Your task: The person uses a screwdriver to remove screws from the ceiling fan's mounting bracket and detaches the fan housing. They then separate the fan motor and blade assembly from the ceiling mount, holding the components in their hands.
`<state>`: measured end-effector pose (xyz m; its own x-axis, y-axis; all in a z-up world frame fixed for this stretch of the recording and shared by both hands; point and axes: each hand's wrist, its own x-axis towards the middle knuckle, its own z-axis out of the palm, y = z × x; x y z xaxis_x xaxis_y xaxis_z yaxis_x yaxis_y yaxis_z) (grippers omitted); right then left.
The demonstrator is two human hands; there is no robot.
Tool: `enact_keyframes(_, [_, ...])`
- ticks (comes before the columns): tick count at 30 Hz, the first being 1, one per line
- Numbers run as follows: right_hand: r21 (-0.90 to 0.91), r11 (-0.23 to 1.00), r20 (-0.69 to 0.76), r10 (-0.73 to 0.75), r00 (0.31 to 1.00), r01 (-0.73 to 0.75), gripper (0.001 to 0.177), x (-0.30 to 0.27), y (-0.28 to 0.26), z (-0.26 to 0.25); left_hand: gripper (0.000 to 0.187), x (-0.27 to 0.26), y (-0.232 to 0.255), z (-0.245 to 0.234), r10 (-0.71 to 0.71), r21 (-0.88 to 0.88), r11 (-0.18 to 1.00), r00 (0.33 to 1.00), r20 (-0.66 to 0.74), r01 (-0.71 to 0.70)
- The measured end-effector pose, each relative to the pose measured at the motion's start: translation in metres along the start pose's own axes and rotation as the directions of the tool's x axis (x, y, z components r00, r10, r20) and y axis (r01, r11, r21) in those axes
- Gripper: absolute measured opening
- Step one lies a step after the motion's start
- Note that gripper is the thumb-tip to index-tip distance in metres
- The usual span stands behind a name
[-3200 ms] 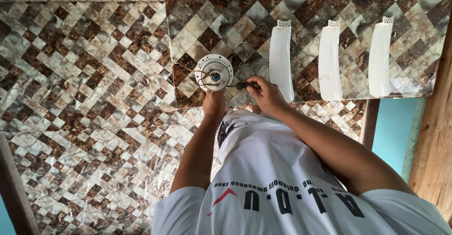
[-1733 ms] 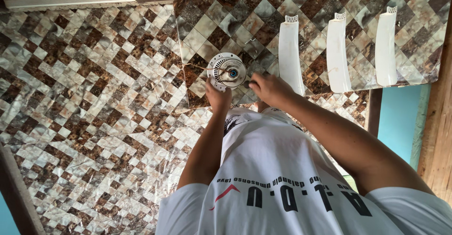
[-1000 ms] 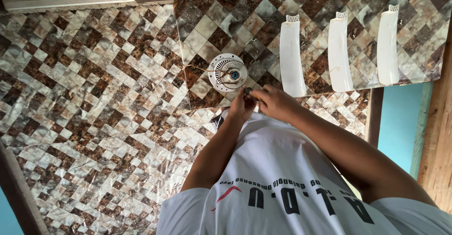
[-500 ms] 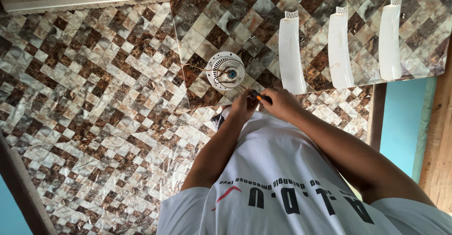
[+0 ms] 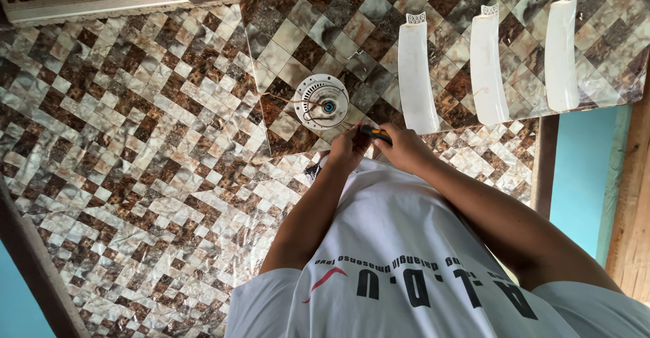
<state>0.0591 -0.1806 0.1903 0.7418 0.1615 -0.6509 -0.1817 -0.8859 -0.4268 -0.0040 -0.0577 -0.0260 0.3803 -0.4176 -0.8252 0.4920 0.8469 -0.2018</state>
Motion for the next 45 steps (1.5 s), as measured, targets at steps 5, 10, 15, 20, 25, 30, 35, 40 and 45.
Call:
enact_keyframes(5, [-0.042, 0.999, 0.023, -0.034, 0.999, 0.035, 0.042, -0.003, -0.002, -0.006, 0.025, 0.001, 0.002, -0.002, -0.002, 0.037, 0.999, 1.0, -0.002, 0.002])
enact_keyframes(10, [-0.097, 0.975, -0.056, -0.206, 0.977, 0.2, 0.043, -0.002, -0.006, -0.006, 0.022, 0.01, -0.002, -0.011, 0.062, 0.107, 0.992, 0.997, 0.035, -0.066])
enact_keyframes(15, [-0.177, 0.965, -0.031, -0.203, 0.979, 0.195, 0.044, 0.0, -0.007, -0.005, 0.024, 0.009, -0.002, -0.013, 0.072, 0.106, 0.992, 0.997, 0.017, -0.074])
enact_keyframes(20, [-0.202, 0.96, -0.023, -0.202, 0.979, 0.193, 0.045, 0.001, -0.009, -0.005, 0.027, 0.006, -0.002, -0.01, 0.066, 0.12, 0.99, 0.998, 0.014, -0.067])
enact_keyframes(25, [-0.234, 0.954, 0.015, -0.19, 0.982, 0.189, 0.044, 0.001, -0.012, -0.006, 0.026, 0.004, -0.003, -0.011, 0.074, 0.12, 0.99, 0.997, 0.035, -0.078])
enact_keyframes(30, [-0.307, 0.926, 0.035, -0.218, 0.975, 0.218, 0.042, 0.001, -0.015, -0.006, 0.025, 0.002, -0.001, -0.011, 0.057, 0.109, 0.992, 0.998, 0.018, -0.059])
enact_keyframes(35, [-0.374, 0.867, 0.083, -0.321, 0.943, 0.328, 0.04, 0.003, -0.018, -0.002, 0.023, -0.001, 0.004, -0.007, 0.039, 0.086, 0.995, 0.998, 0.043, -0.042])
enact_keyframes(40, [-0.39, 0.792, 0.099, -0.471, 0.876, 0.47, 0.038, 0.006, -0.026, 0.0, 0.023, 0.002, 0.005, -0.01, 0.062, 0.045, 0.997, 0.998, 0.032, -0.064])
enact_keyframes(45, [-0.164, 0.822, 0.035, -0.547, 0.836, 0.545, 0.054, 0.009, -0.043, -0.001, 0.022, 0.009, 0.003, -0.017, 0.101, 0.008, 0.995, 0.992, 0.074, -0.101])
